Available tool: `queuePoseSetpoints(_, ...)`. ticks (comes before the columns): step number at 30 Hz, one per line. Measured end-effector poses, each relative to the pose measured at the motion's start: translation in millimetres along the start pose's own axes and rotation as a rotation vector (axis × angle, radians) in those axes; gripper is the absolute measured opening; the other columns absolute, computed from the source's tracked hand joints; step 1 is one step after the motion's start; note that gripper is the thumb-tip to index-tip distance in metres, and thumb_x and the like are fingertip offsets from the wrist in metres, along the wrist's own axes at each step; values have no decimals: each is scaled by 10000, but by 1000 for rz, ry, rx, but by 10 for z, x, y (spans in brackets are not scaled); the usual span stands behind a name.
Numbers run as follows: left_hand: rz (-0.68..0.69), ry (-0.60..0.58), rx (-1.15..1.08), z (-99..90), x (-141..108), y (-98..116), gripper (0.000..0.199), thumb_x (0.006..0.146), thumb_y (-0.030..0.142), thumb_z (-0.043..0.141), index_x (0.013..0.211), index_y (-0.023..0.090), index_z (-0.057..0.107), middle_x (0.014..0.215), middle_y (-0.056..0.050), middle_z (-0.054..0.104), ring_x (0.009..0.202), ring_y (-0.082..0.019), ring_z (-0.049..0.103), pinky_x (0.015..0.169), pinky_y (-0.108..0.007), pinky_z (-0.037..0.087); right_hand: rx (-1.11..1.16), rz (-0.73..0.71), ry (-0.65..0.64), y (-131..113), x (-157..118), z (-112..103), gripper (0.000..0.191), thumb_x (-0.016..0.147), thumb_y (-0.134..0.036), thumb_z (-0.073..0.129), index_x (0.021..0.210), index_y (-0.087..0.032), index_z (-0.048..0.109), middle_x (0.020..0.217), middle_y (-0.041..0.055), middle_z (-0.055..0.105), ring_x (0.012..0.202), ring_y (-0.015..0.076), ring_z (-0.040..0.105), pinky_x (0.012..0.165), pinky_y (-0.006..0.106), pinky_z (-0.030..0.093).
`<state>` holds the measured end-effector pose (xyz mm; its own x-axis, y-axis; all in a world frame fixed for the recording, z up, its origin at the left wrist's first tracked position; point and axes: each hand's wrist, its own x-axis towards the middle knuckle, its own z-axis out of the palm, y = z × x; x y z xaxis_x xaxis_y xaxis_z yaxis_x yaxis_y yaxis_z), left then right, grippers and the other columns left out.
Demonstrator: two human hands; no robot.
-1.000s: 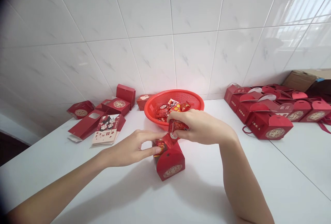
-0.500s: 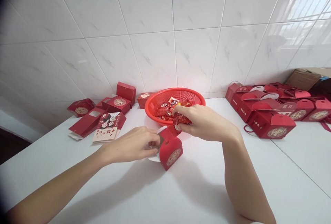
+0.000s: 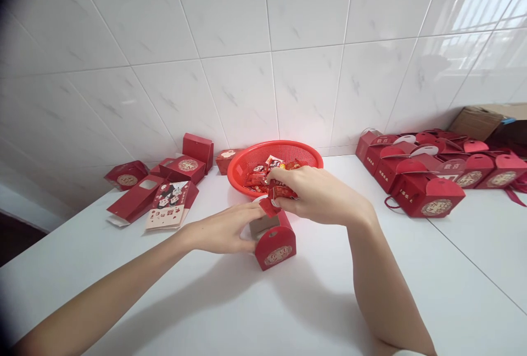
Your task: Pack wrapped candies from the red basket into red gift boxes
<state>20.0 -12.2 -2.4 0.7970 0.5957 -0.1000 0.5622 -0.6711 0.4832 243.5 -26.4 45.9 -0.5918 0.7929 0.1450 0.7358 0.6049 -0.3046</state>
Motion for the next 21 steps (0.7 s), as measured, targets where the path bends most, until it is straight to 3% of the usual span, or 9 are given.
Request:
queuePoseSetpoints(3,-32,-34,-136,45,37,2,227,851,370,611,1036,240,625,918,-12,645,892,-225,605,716,-295,449,15,-5,-28,-9,2,1,51,904,-212,512,942,-240,531,802,-8,662,648,157,570,532,263,288)
queuePoseSetpoints(7,-107,9,-229,88,69,-10,428,794,475,706,1134,237,599,1027,-39,650,880,-239,625,693,-320,475,21,-9,-104,-30,18,20,73,905,-196,515,851,-230,481,739,-23,631,595,134,531,509,263,267)
queuePoseSetpoints(10,-103,4,-299,107,82,-19,476,767,457,739,1156,227,590,1008,-51,657,871,-250,643,698,-338,498,2,-14,-162,-46,30,38,117,894,-193,523,808,-225,451,680,-36,592,553,120,491,490,263,248)
queuePoseSetpoints(16,-70,-21,-349,101,94,-1,400,770,394,735,1111,225,609,1047,-36,655,886,-228,638,721,-322,499,53,-49,-213,-67,7,27,102,895,-222,527,809,-217,473,681,-22,594,563,120,493,486,260,255)
queuePoseSetpoints(21,-80,-86,-329,86,114,17,245,801,408,702,897,199,616,824,-3,622,743,-194,603,612,-290,445,155,-98,-305,-68,79,80,6,873,-213,537,870,-210,541,739,-8,620,591,126,521,485,253,300)
